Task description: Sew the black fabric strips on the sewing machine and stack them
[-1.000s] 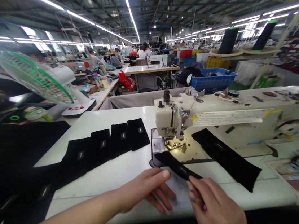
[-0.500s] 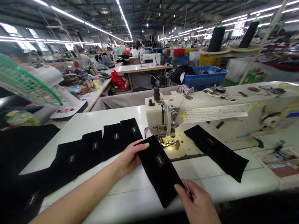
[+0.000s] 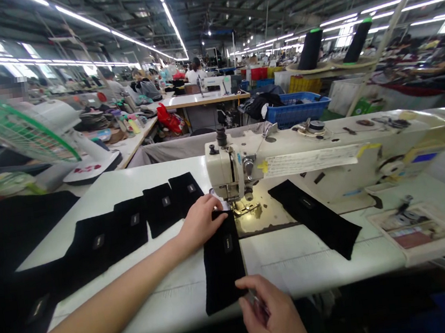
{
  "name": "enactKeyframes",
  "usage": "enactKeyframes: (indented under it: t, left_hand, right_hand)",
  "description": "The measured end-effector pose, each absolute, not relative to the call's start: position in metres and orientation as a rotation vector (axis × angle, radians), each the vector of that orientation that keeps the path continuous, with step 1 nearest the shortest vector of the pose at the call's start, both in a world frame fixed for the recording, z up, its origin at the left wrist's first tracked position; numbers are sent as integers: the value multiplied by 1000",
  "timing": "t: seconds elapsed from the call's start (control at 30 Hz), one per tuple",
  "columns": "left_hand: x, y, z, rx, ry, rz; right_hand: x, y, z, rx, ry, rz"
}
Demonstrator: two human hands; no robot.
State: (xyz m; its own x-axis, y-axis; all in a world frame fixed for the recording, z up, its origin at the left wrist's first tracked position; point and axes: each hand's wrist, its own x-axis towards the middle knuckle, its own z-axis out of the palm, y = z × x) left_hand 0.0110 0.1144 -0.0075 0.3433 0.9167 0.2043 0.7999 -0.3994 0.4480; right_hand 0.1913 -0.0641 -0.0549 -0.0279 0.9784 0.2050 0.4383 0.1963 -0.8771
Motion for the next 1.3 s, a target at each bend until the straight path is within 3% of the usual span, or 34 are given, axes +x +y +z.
enactKeyframes:
  t: [0.2,0.4,1.3]
  left_hand:
    - [4,109,-17,2825,1118,615]
    - [2,113,-19,2879,975,651]
    - [1,124,-19,2838,971,650]
  right_hand:
    - [214,-54,-53,-995,-1963,549]
    - [220,-51,-50,-1025,-2073,260]
    - [214,-46,-45,-1209,-2122,297]
